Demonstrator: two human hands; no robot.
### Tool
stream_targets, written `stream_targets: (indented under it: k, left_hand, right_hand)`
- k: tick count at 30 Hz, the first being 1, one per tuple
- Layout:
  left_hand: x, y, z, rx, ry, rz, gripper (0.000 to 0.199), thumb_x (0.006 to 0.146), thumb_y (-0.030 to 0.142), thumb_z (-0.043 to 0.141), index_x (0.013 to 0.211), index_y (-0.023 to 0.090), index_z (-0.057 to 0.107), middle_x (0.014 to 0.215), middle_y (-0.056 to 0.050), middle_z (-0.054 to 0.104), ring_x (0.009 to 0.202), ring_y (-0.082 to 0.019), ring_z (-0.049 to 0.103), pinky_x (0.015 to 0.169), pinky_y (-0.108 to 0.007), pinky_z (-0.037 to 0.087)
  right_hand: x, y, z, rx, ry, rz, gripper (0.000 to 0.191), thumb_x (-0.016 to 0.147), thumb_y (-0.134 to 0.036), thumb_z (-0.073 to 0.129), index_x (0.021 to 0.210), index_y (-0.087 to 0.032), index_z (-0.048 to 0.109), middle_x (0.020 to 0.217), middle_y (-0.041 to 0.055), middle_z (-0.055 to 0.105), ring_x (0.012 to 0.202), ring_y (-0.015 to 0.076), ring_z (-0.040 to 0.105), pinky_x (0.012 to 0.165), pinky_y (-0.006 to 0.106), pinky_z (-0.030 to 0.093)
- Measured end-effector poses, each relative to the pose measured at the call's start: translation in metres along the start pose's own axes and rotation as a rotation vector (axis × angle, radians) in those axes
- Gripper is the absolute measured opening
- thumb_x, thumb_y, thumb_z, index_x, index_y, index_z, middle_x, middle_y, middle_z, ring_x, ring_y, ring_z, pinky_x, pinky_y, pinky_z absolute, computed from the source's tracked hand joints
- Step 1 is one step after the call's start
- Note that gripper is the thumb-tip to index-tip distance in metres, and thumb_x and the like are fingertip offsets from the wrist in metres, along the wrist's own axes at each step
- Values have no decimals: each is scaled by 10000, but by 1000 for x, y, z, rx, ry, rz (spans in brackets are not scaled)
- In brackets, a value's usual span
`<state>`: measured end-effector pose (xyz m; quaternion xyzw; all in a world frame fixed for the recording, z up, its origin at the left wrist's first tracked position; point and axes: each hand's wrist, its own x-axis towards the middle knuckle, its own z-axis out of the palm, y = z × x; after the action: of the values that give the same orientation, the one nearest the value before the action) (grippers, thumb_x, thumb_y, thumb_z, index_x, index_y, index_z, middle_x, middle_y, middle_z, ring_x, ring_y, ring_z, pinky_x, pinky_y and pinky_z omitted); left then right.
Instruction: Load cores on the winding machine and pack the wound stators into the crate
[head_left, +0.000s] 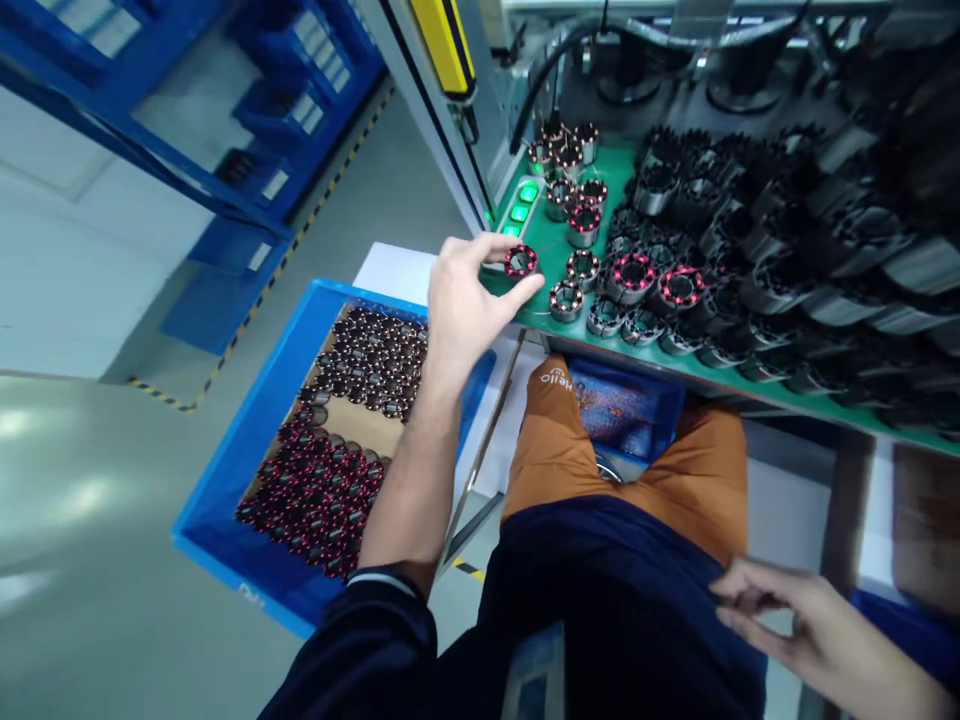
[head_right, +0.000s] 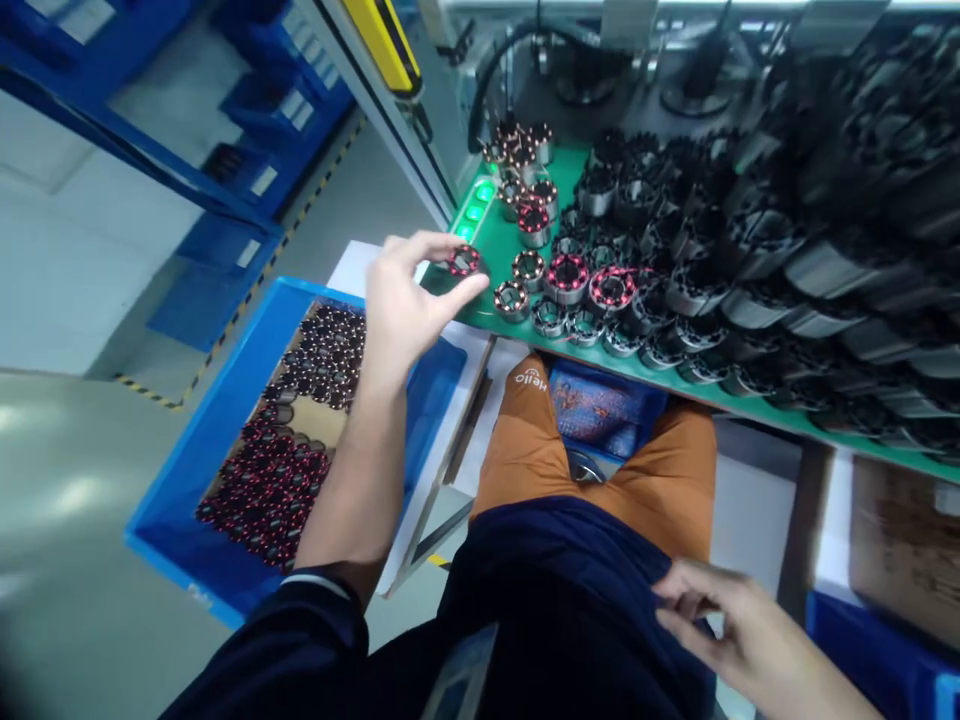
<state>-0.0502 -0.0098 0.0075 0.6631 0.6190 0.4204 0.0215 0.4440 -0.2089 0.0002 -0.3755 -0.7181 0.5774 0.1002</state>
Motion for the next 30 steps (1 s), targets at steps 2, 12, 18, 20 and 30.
stream_targets:
  k: [2, 12, 18, 20, 30]
  left_hand:
    - [10, -7, 12, 16, -52, 15, 414, 920, 423, 1015, 1284, 268, 893, 1220, -64, 916, 1182, -314, 790, 1126, -535, 659]
    - [75, 33, 7, 221, -271, 120, 297, 1017, 195, 928, 1286, 317, 952, 1300, -109, 804, 1345, -388, 706, 1226, -577, 584]
    - [121, 50, 39, 338, -540, 117, 160, 942, 237, 1022, 1078, 227, 938, 1220, -140, 794, 1385, -448, 679, 1253, -633, 551]
    - [121, 54, 31, 334, -510, 111, 155, 956, 261, 1027, 1027, 202, 902, 1200, -120, 790, 1344, -394, 673, 1254, -582, 559]
    - [36, 181, -86, 72, -459, 441, 293, 1177, 403, 854, 1411, 228, 879, 1647, -111, 700, 1634, -433, 608, 1442, -734, 452]
  right_hand:
    - [-10, 18, 14, -66, 81, 105, 259, 911, -508, 978, 1083, -338, 887, 855, 20, 867, 690, 306, 869, 614, 322, 725]
    - [-16, 45, 18, -65, 110, 289, 367, 1066, -595, 864, 1228, -278, 952, 1050, 85, 935, 900, 237, 913, 873, 277, 754]
    - [0, 7, 15, -80, 106, 301, 344, 1086, -577, 809, 1206, -280, 937, 1029, 69, 920, 893, 227, 904, 747, 250, 717]
    - [-4, 5, 18, -62, 120, 315, 344, 1076, -578, 810, 1184, -275, 932, 1011, 67, 915, 889, 231, 903, 731, 253, 705]
    - [10, -29, -2, 323, 516, 237, 469, 1145, -663, 821, 1412, -278, 809, 1031, 66, 897, 847, 206, 861, 811, 317, 742]
